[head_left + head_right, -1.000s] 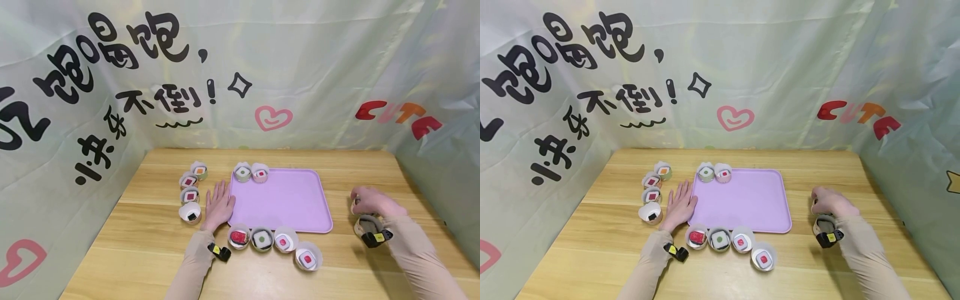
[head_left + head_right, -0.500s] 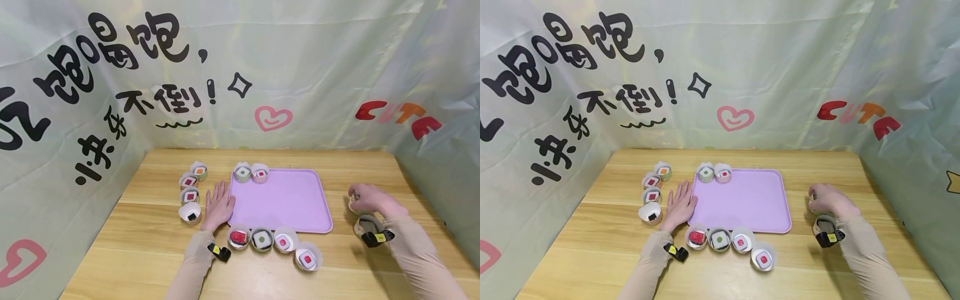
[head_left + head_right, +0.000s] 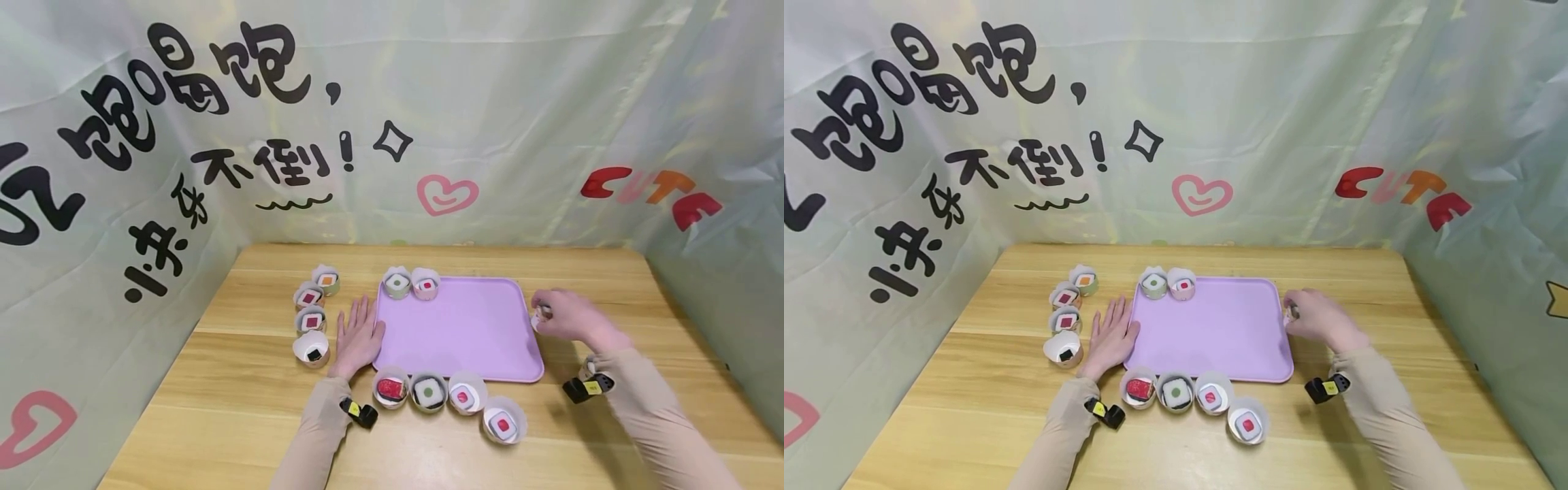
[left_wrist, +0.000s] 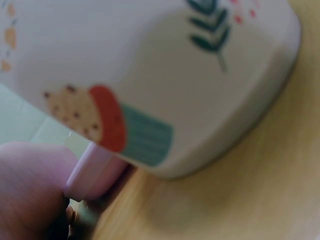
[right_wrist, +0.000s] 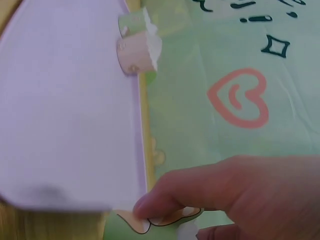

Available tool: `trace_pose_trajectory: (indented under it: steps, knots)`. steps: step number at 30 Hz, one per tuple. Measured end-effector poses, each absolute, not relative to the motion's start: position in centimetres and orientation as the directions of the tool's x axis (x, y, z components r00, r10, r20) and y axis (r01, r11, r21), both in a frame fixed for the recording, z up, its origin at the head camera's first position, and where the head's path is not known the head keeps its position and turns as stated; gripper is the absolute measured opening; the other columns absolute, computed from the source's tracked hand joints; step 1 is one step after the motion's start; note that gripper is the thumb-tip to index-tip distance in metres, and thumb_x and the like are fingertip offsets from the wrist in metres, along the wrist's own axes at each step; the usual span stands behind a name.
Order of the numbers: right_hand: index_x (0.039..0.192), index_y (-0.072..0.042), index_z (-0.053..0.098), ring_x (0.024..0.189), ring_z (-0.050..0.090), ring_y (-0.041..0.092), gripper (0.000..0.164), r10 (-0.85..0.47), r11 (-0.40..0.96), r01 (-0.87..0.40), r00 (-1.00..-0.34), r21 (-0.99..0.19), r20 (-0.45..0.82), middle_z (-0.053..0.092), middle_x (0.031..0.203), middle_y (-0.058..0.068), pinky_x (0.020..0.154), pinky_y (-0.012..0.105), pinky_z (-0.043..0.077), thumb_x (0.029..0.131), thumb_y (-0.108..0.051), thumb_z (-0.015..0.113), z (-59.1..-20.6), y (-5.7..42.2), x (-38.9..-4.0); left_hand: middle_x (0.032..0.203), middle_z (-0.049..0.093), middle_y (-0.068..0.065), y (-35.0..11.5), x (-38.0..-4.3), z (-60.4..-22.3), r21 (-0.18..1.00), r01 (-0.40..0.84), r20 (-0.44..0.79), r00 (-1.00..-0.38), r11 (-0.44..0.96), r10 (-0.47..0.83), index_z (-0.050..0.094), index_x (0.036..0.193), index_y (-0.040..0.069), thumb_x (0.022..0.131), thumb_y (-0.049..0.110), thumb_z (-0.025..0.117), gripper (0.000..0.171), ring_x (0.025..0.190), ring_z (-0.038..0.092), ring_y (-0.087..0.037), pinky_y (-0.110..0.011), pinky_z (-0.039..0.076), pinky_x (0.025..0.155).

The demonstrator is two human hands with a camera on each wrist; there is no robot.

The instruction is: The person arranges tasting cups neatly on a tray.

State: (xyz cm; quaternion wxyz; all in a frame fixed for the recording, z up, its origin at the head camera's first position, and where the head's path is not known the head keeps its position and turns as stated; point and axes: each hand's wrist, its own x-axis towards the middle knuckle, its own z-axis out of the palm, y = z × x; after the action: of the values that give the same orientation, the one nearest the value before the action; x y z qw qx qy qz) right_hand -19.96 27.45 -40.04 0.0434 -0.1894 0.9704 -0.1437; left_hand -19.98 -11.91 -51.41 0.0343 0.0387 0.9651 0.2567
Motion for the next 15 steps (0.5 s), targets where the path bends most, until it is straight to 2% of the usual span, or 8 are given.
trace_pose_trajectory:
  steps: [4,9,15]
  knots:
    - [0.106,0.0,0.066,0.072,0.051,0.017,0.036,-0.392,0.875,-0.363,-0.919,-0.32,-0.031,0.056,0.077,0.002,0.062,0.031,0.042,0.073,-0.013,0.073,-40.3,25.8,-20.2,0.172,0.006,-0.008,-11.9,-20.0,-51.3,0.493,0.061,-0.042,-0.995,0.868,0.094,0.021,0.161,0.014,0.107,0.038,0.03,0.06,0.16,0.0,-0.028,-0.053,-0.011,0.128]
    - [0.11,0.001,0.066,0.074,0.052,0.019,0.038,-0.393,0.872,-0.37,-0.919,-0.321,-0.009,0.057,0.082,0.006,0.064,0.033,0.044,0.076,-0.014,0.073,-40.7,24.2,-20.4,0.172,0.006,-0.008,-11.8,-19.9,-51.1,0.487,0.06,-0.054,-0.994,0.871,0.098,0.02,0.162,0.014,0.107,0.038,0.03,0.06,0.16,0.0,-0.028,-0.053,-0.012,0.127]
    - [0.111,-0.001,0.067,0.075,0.053,0.019,0.037,-0.405,0.858,-0.39,-0.914,-0.335,0.026,0.058,0.084,0.006,0.065,0.033,0.044,0.077,-0.014,0.073,-41.2,23.0,-20.7,0.171,0.012,-0.012,-11.8,-19.7,-50.8,0.489,0.074,-0.025,-0.995,0.869,0.098,0.025,0.16,0.01,0.107,0.035,0.032,0.059,0.16,0.005,-0.032,-0.056,-0.007,0.128]
